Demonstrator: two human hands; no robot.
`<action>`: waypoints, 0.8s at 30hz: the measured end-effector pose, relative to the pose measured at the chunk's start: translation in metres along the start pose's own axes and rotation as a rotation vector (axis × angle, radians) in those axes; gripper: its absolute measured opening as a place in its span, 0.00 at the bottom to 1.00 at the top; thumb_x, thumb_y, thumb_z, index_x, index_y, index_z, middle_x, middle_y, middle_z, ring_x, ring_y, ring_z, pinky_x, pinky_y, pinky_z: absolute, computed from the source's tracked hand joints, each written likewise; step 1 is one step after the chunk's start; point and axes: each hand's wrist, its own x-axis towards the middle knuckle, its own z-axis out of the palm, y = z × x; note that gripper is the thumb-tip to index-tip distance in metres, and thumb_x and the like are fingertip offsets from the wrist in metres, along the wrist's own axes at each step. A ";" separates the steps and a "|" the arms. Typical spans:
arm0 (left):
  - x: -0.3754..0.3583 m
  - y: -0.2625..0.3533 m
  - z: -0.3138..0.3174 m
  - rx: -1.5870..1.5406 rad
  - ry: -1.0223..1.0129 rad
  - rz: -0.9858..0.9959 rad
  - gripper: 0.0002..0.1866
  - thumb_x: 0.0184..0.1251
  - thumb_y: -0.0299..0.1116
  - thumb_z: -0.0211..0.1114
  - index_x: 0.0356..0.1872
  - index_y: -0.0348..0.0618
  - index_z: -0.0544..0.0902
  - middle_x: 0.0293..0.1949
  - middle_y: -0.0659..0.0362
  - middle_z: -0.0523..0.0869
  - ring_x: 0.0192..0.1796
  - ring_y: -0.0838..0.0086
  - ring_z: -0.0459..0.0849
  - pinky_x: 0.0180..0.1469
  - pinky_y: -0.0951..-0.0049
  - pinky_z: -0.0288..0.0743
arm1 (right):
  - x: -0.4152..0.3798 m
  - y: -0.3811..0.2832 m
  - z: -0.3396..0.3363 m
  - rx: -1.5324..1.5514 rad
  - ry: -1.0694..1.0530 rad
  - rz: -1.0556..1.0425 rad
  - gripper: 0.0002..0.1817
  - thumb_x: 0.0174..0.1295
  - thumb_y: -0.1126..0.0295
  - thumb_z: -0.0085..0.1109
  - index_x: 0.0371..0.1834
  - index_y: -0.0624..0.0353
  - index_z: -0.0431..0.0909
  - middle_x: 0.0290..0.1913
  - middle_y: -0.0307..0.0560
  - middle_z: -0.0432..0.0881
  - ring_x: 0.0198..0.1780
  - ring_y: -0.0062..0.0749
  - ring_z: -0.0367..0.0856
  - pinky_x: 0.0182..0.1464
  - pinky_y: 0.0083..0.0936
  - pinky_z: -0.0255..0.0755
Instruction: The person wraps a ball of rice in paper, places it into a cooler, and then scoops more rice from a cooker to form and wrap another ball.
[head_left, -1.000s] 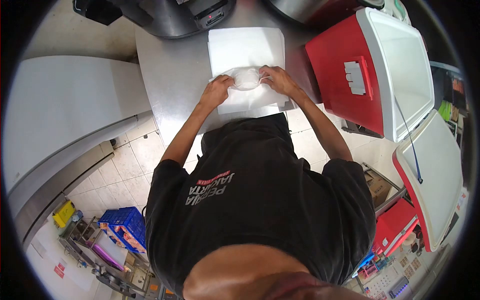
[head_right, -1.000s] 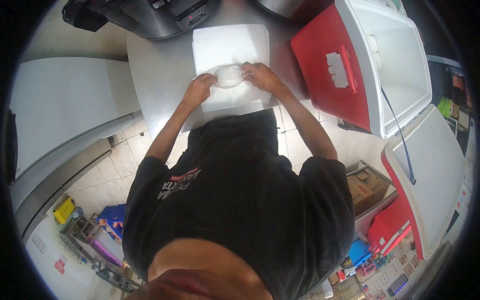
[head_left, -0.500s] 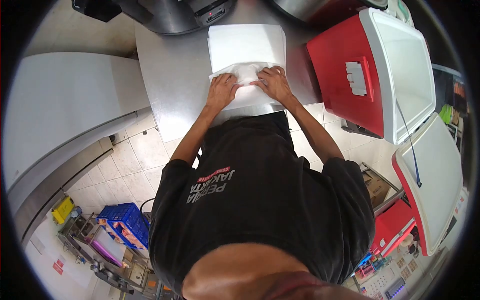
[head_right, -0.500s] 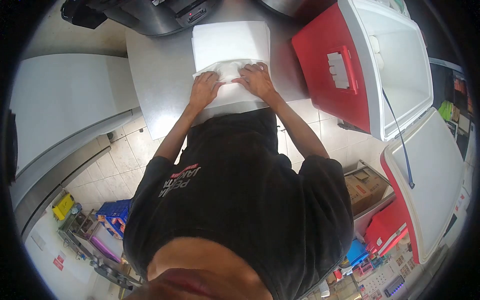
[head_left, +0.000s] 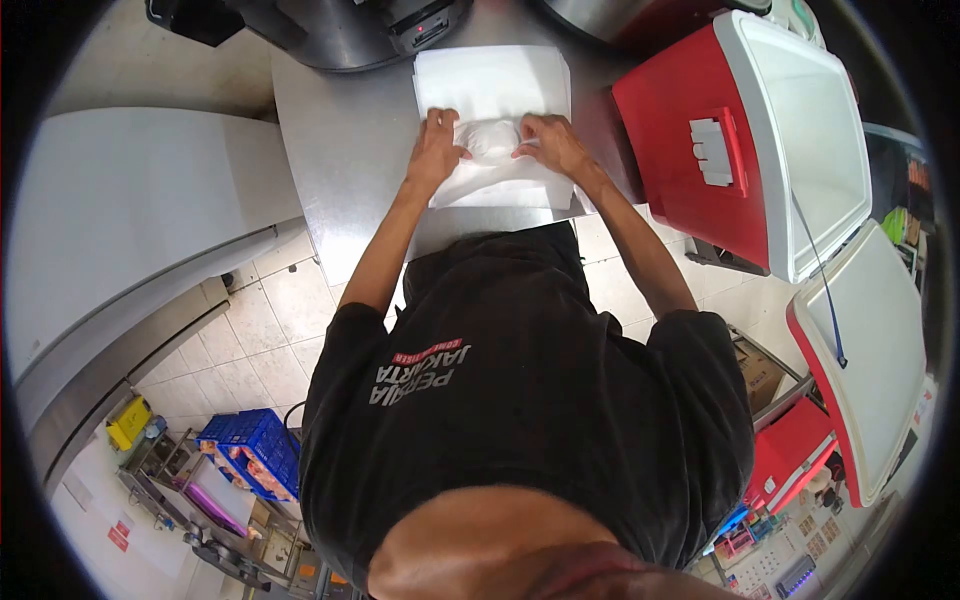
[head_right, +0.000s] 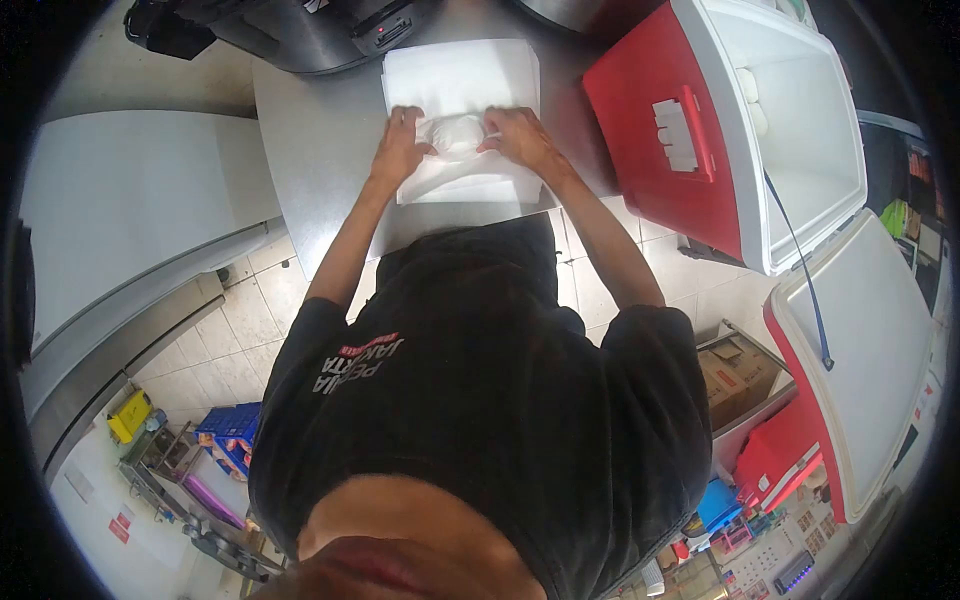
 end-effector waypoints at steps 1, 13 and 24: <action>0.008 0.000 -0.002 0.000 -0.002 0.002 0.25 0.40 0.30 0.76 0.44 0.40 0.78 0.49 0.51 0.74 0.55 0.55 0.74 0.55 0.56 0.71 | 0.004 -0.002 -0.002 0.001 0.001 0.002 0.20 0.49 0.56 0.70 0.41 0.53 0.78 0.39 0.45 0.81 0.49 0.44 0.78 0.64 0.40 0.59; 0.031 -0.013 -0.001 -0.059 -0.193 0.027 0.13 0.42 0.25 0.73 0.31 0.37 0.79 0.37 0.50 0.83 0.44 0.56 0.82 0.48 0.62 0.75 | 0.035 -0.007 -0.018 -0.017 -0.110 -0.168 0.23 0.37 0.66 0.75 0.36 0.62 0.76 0.39 0.54 0.81 0.43 0.50 0.79 0.45 0.38 0.71; -0.018 -0.011 0.019 -0.136 0.087 0.230 0.08 0.50 0.18 0.64 0.32 0.37 0.77 0.34 0.53 0.76 0.41 0.59 0.79 0.45 0.64 0.76 | -0.027 -0.003 0.034 -0.260 0.474 -0.327 0.08 0.50 0.76 0.56 0.34 0.54 0.78 0.40 0.42 0.79 0.41 0.37 0.80 0.43 0.34 0.76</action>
